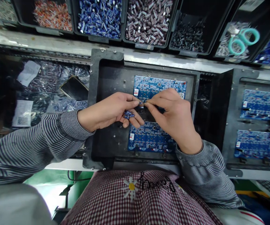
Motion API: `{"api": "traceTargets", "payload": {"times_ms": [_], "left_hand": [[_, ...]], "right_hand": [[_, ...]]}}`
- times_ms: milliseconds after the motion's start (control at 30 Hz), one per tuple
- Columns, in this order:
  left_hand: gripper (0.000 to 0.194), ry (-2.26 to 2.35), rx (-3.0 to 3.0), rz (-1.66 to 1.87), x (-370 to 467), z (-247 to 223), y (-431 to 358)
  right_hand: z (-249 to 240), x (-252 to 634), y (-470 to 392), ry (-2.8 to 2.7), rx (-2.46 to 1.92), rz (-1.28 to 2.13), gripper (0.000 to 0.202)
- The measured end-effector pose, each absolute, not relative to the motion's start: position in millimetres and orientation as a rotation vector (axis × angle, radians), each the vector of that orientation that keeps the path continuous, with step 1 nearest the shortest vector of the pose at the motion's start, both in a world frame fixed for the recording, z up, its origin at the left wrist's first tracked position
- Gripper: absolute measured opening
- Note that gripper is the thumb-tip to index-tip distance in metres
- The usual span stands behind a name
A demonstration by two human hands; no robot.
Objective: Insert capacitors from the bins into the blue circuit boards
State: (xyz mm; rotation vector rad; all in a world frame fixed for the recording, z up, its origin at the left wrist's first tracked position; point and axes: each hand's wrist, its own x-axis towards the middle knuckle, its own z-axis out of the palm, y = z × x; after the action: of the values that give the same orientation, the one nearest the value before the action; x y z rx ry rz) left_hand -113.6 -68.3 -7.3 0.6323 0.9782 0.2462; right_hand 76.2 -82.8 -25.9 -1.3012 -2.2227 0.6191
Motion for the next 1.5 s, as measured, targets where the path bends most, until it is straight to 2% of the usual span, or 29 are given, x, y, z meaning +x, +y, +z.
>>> {"api": "traceTargets", "payload": {"times_ms": [433,733,833,933,1333,1500], "left_hand": [[0.017,1.021,0.633,0.260,-117,-7,-68],[0.021,0.864,0.593,0.268,-113,-6,-75],[0.014,0.913,0.610,0.317,-110,2,-78],[0.017,0.963,0.655,0.312,-109,7,-78],[0.009,1.106,0.825,0.378,-103,2,-69],[0.020,1.059,0.795,0.384,-97,5,-75]], "right_hand": [[-31,72,-82,-2.339,-1.271,0.428,0.019],[-9,77,-98,-2.131,-1.265,0.623,0.011],[-10,90,-97,-2.108,-1.393,0.561,0.008],[-17,101,-93,-2.123,-1.487,0.523,0.009],[-24,106,-90,-2.150,-1.418,0.538,0.013],[-14,102,-95,-2.089,-1.258,0.645,0.014]]}}
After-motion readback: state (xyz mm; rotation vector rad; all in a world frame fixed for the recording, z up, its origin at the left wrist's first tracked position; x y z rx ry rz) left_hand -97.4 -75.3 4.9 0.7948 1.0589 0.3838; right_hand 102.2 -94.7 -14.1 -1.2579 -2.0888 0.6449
